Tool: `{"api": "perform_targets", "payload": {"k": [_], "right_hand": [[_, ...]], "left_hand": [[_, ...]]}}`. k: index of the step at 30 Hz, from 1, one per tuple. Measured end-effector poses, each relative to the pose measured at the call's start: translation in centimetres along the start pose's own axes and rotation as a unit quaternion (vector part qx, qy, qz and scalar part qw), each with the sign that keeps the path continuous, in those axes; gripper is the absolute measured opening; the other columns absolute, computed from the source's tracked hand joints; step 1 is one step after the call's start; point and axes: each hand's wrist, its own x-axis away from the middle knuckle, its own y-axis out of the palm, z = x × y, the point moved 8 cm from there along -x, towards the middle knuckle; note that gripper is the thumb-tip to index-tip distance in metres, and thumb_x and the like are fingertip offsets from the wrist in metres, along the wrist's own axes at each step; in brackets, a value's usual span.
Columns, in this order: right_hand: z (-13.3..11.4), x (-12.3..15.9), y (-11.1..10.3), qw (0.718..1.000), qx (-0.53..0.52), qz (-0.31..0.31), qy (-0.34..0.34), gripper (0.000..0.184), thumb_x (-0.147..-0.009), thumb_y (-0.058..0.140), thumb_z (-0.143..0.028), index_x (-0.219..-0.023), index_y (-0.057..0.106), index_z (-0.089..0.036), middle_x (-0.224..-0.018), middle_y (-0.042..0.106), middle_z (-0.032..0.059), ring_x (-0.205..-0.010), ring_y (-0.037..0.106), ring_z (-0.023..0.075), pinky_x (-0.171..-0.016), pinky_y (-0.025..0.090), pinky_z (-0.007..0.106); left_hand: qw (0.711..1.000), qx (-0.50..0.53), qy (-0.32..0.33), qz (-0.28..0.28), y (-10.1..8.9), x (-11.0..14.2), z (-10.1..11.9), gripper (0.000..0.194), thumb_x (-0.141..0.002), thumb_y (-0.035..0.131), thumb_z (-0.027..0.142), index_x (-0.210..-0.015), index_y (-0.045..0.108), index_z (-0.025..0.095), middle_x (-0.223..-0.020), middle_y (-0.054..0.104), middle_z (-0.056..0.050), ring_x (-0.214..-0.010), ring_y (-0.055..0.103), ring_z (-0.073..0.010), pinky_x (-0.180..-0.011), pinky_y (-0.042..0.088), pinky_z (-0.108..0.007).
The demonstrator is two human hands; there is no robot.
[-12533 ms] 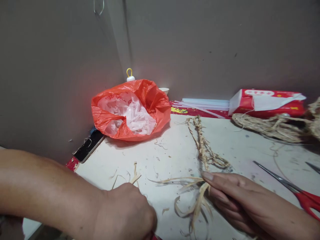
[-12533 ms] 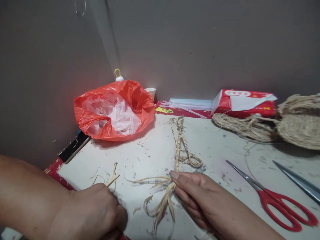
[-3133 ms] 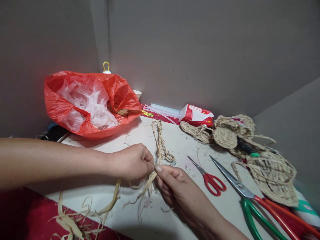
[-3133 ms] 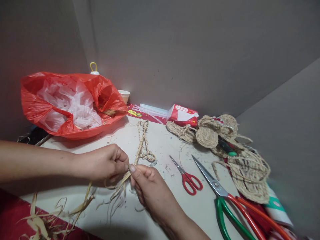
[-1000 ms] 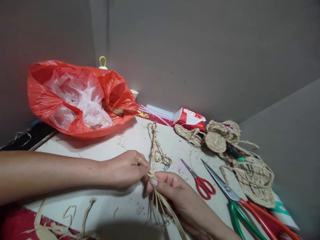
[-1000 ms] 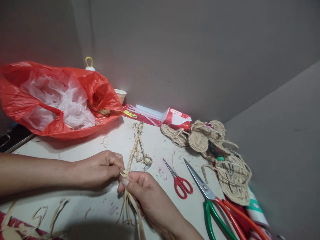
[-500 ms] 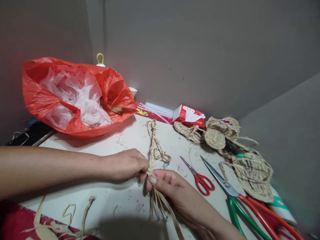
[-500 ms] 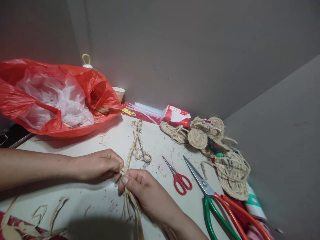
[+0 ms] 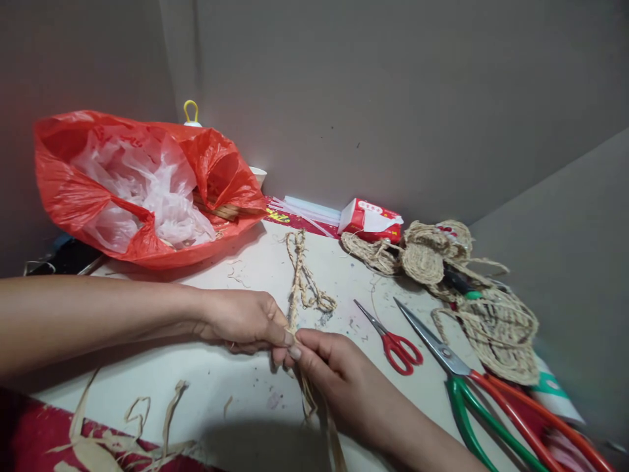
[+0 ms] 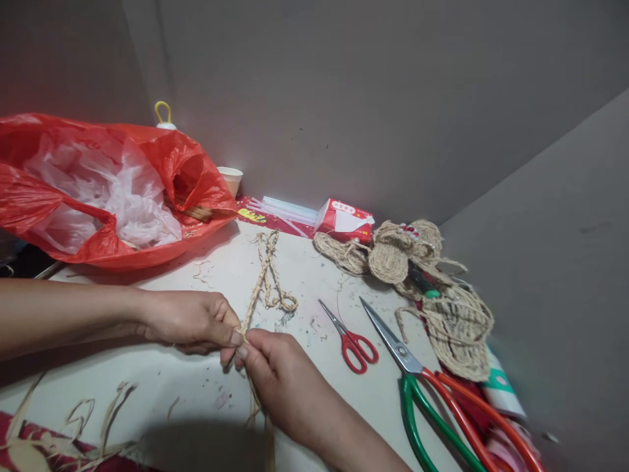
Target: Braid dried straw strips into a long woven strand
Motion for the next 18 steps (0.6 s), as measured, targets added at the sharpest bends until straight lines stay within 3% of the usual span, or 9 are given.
{"api": "perform_targets", "payload": {"k": [6,11,16,18], "right_hand": [[-0.9,0.8,-0.6,0.996,0.089,0.004,-0.031,0.030,-0.093,0.038,-0.027,-0.079,0.064,-0.021,-0.069,0.059,0.0008,-0.066,0.052,0.0146,-0.062,0.037,0.024],[-0.6,1.1,-2.0,0.986,0.155,0.069,-0.002,0.030,-0.089,0.045,-0.033,-0.062,0.049,-0.020,-0.058,0.049,-0.0007,-0.055,0.041,0.0135,-0.051,0.029,0.025],[0.2,1.3,-0.3,0.995,0.073,0.070,0.007,0.033,-0.091,0.041,-0.036,-0.062,0.045,-0.020,-0.056,0.044,-0.0019,-0.052,0.037,0.0114,-0.049,0.028,0.025],[0.6,1.4,0.4,0.993,0.089,0.080,0.020,0.033,-0.091,0.040,-0.036,-0.063,0.046,-0.020,-0.056,0.046,-0.0014,-0.052,0.038,0.0115,-0.048,0.027,0.025]], "left_hand": [[0.990,-0.086,0.024,0.108,-0.4,0.4,0.2,0.025,-0.078,0.048,0.030,-0.061,0.057,0.015,-0.040,0.031,0.008,-0.038,0.022,-0.0062,-0.038,0.016,-0.022],[0.983,-0.125,0.026,0.133,-0.7,0.5,0.0,0.024,-0.077,0.047,0.031,-0.062,0.057,0.015,-0.044,0.036,0.006,-0.041,0.029,-0.0071,-0.040,0.022,-0.022],[0.987,-0.060,0.040,0.146,-0.1,0.3,-0.3,0.022,-0.076,0.046,0.030,-0.061,0.053,0.016,-0.044,0.036,0.007,-0.040,0.028,-0.0065,-0.040,0.021,-0.021],[0.987,-0.020,0.061,0.150,0.3,0.2,-0.3,0.022,-0.075,0.045,0.026,-0.056,0.047,0.017,-0.044,0.034,0.007,-0.041,0.026,-0.0060,-0.041,0.020,-0.021]]}}
